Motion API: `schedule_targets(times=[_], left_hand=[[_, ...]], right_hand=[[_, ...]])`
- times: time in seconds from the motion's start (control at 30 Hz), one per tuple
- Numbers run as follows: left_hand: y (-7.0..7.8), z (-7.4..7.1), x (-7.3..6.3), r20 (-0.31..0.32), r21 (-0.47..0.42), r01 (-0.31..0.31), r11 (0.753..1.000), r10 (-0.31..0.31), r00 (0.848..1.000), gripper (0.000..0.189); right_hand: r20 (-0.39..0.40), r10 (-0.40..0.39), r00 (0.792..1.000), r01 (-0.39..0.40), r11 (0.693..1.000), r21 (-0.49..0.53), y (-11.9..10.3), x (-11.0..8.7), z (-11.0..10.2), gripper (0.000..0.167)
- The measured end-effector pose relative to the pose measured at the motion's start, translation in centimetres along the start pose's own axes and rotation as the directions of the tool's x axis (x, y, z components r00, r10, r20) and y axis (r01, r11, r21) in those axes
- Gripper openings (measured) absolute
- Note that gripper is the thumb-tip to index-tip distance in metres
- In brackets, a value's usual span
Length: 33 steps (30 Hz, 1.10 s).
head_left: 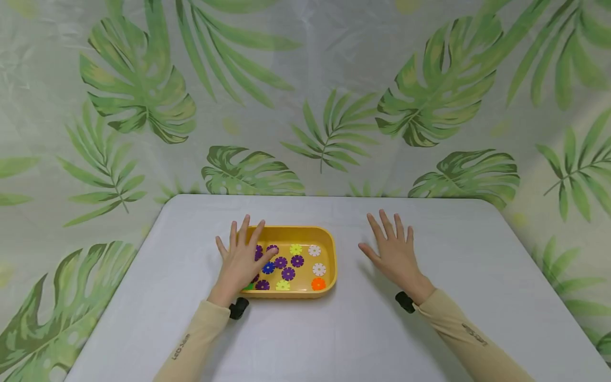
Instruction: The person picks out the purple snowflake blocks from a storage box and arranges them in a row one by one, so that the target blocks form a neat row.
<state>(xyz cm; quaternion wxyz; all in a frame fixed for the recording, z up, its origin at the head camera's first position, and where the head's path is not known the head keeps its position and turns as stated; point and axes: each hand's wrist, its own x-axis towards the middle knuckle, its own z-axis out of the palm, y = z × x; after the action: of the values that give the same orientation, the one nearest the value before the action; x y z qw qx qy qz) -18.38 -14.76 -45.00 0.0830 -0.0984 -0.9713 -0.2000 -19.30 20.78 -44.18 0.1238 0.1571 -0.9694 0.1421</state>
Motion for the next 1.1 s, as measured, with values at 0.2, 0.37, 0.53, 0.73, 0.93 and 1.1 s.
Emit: schedule_targets(times=[0.2, 0.37, 0.53, 0.73, 0.93, 1.1], left_hand=[[-1.9, -1.0, -0.4, -0.049, -0.261, -0.025, 0.965, 0.012, 0.999, 0.065], [-4.6, -1.4, -0.9, 0.015, -0.564, 0.042, 0.825, -0.041, 0.999, 0.062], [-6.5, -1.2, -1.5, 0.169, -0.759, 0.167, 0.629, -0.057, 0.984, 0.064], [-7.3, -0.4, -1.8, 0.217, -0.847, 0.212, 0.488, -0.046, 0.975, 0.066], [-7.4, 0.2, -1.8, 0.209, -0.868, 0.206, 0.452, -0.045, 0.977, 0.062], [-7.0, 0.0, -1.8, 0.212, -0.877, 0.223, 0.427, -0.073, 0.974, 0.059]], right_hand=[[0.018, -0.135, 0.991, 0.122, 0.942, 0.312, -2.6, 1.5, 0.3, 0.068], [0.135, -0.194, 0.972, 0.060, 0.755, 0.653, -6.0, 2.5, 0.9, 0.059], [0.318, -0.255, 0.913, -0.136, 0.545, 0.827, -9.1, 3.3, 1.6, 0.051], [0.481, -0.300, 0.824, -0.328, 0.441, 0.836, -11.6, 4.4, 3.0, 0.044], [0.605, -0.203, 0.770, -0.434, 0.529, 0.729, -12.9, 4.6, 4.8, 0.035], [0.617, -0.154, 0.772, -0.458, 0.538, 0.707, -13.5, 4.4, 5.9, 0.029]])
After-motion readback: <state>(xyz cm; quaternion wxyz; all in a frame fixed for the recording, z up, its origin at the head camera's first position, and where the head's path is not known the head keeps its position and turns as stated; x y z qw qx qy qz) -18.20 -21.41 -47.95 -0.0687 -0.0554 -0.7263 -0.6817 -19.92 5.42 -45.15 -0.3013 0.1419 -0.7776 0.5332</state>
